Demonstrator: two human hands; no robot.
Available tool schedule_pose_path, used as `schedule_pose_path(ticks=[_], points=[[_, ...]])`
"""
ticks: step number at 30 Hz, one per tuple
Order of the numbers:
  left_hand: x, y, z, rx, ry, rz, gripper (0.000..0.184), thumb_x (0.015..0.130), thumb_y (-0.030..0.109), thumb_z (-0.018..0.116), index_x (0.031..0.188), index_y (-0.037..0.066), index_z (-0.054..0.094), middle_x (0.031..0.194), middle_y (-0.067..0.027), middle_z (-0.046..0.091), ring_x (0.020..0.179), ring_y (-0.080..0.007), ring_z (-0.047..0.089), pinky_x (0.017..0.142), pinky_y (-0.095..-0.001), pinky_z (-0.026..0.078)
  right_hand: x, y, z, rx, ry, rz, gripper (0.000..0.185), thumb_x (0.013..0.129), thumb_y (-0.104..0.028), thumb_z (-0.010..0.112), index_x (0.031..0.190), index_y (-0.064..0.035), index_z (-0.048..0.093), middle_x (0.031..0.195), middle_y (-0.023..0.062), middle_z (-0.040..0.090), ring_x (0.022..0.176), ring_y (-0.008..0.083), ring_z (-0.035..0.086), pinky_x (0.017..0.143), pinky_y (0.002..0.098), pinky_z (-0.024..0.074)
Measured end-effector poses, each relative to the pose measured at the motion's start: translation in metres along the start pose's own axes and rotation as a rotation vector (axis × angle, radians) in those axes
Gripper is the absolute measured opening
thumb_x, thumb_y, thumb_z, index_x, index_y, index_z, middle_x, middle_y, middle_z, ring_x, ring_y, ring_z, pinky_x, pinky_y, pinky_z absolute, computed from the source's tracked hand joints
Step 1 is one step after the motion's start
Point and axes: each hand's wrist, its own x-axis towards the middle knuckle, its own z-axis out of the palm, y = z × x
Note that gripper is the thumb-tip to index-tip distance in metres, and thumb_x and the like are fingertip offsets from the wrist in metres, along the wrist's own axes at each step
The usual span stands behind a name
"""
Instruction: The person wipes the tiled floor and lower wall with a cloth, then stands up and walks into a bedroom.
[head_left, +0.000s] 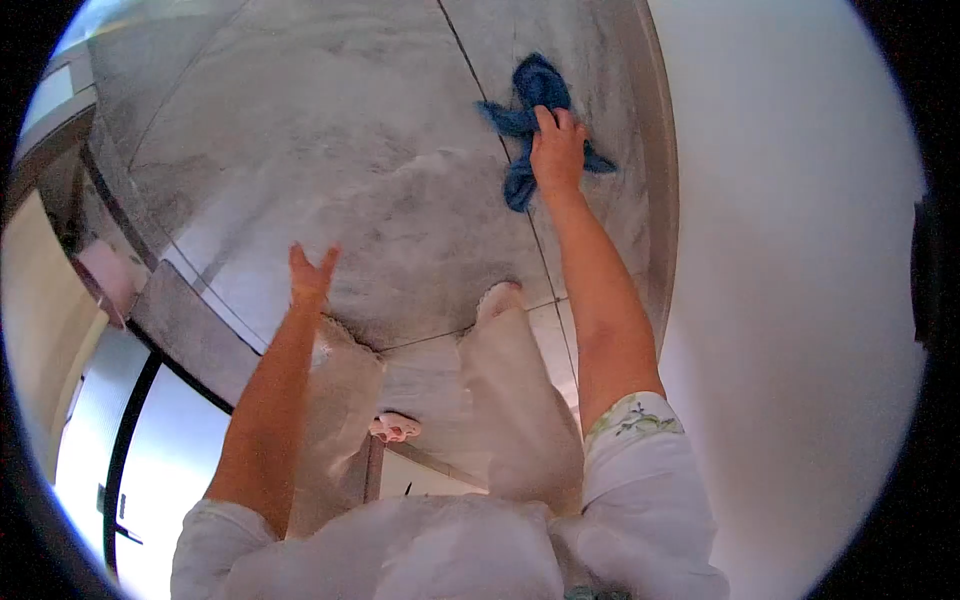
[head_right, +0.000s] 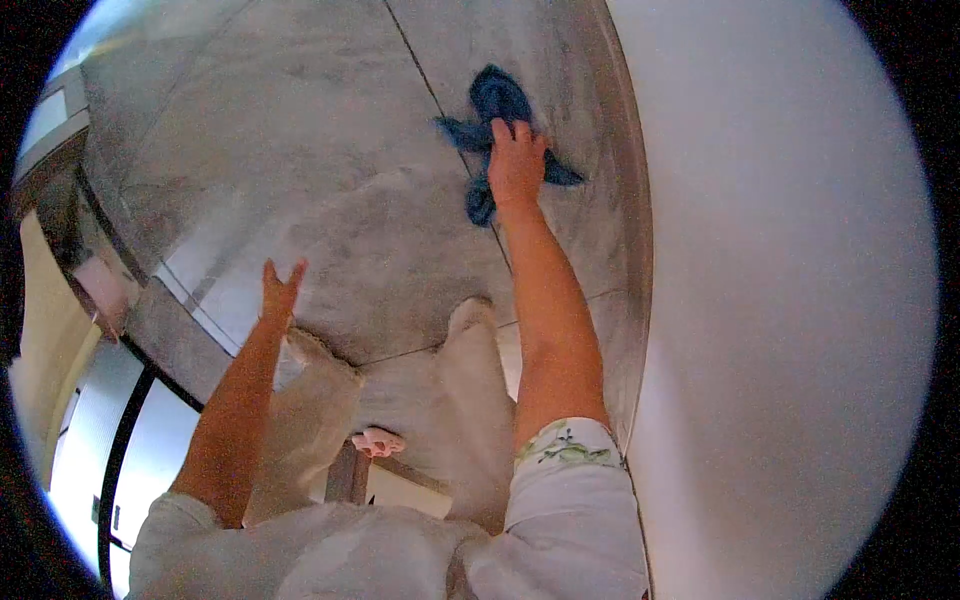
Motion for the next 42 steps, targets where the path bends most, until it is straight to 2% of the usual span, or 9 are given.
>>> schedule_pose_path(ticks=[1,8,13,17,23,27,34,41,42], points=[[0.017,-0.001,0.001,0.036,0.023,-0.07,0.108,0.069,0.065,0.061,0.14,-0.003,0.016,0.145,-0.022,0.016,0.136,-0.0323,0.014,0.109,-0.0362,0.018,-0.009,0.001,-0.004,-0.004,-0.11,0.017,0.043,0.074,-0.004,0.061,0.115,-0.0139,0.055,0.113,0.013,0.05,0.099,0.0382,0.045,0.087,0.0448,0.0398],[0.092,0.048,-0.007,0.156,0.187,-0.432,0.138,0.052,0.078,0.062,0.14,0.0,-0.008,0.147,-0.021,-0.01,0.135,-0.0418,-0.009,0.109,-0.0518,0.004,-0.012,-0.008,-0.007,-0.154,0.039,-0.118,0.036,0.079,-0.007,0.053,0.112,-0.0203,0.059,0.107,0.0104,0.055,0.094,0.0352,0.05,0.074,0.0426,0.0472],[0.071,0.044,0.046,0.046,0.187,-0.443,0.14,0.05,0.078,0.063,0.139,0.003,-0.016,0.145,-0.0231,-0.016,0.133,-0.0436,-0.014,0.108,-0.0536,0.002,0.034,0.027,0.024,-0.226,0.13,-0.009,0.03,0.082,-0.011,0.05,0.11,-0.0175,0.059,0.103,0.0108,0.054,0.094,0.0351,0.049,0.073,0.043,0.0471],[0.076,0.057,0.034,-0.032,0.113,-0.418,0.142,0.049,0.08,0.061,0.139,0.004,-0.017,0.145,-0.0232,-0.018,0.132,-0.0446,-0.017,0.107,-0.055,0.001,-0.036,-0.009,0.032,-0.103,-0.029,-0.255,0.028,0.081,-0.01,0.047,0.107,-0.0139,0.06,0.103,0.0106,0.054,0.091,0.0349,0.049,0.077,0.0443,0.0433],[0.099,0.047,0.044,-0.018,0.15,-0.42,0.143,0.048,0.081,0.061,0.139,0.003,-0.017,0.144,-0.0242,-0.018,0.131,-0.0426,-0.022,0.106,-0.0553,-0.003,0.058,0.013,0.037,-0.182,0.108,-0.047,0.031,0.078,-0.004,0.051,0.107,-0.0107,0.061,0.104,0.0111,0.056,0.094,0.0358,0.049,0.08,0.0435,0.0437],[0.076,0.049,0.027,-0.1,0.11,-0.377,0.142,0.048,0.081,0.061,0.139,0.003,-0.017,0.145,-0.0238,-0.018,0.131,-0.0416,-0.022,0.106,-0.0558,-0.006,-0.03,-0.007,0.051,-0.156,0.084,-0.223,0.031,0.077,-0.004,0.052,0.107,-0.0106,0.061,0.103,0.011,0.056,0.094,0.0356,0.049,0.077,0.043,0.0454],[0.084,0.057,0.039,-0.062,0.152,-0.37,0.142,0.05,0.074,0.067,0.139,0.003,-0.017,0.144,-0.0239,-0.021,0.131,-0.0423,-0.024,0.104,-0.057,-0.008,0.029,0.008,0.042,-0.19,0.147,0.041,0.03,0.08,-0.007,0.051,0.107,-0.0111,0.061,0.104,0.0101,0.055,0.096,0.035,0.049,0.079,0.0419,0.0457],[0.082,0.059,0.032,-0.119,0.158,-0.381,0.141,0.049,0.075,0.067,0.139,0.006,-0.018,0.144,-0.0209,-0.023,0.129,-0.0453,-0.025,0.104,-0.0583,-0.005,-0.046,0.02,0.037,0.014,-0.206,-0.27,0.029,0.077,-0.007,0.056,0.105,-0.0103,0.061,0.105,0.0113,0.053,0.102,0.035,0.047,0.084,0.0433,0.0442],[0.084,0.058,0.033,-0.118,0.165,-0.372,0.141,0.05,0.075,0.067,0.139,0.007,-0.018,0.144,-0.0207,-0.023,0.129,-0.0453,-0.024,0.104,-0.0593,-0.004,-0.024,0.03,0.029,0.002,-0.121,-0.149,0.033,0.077,-0.012,0.058,0.11,-0.0108,0.059,0.107,0.0119,0.053,0.104,0.0353,0.047,0.087,0.045,0.0424]])
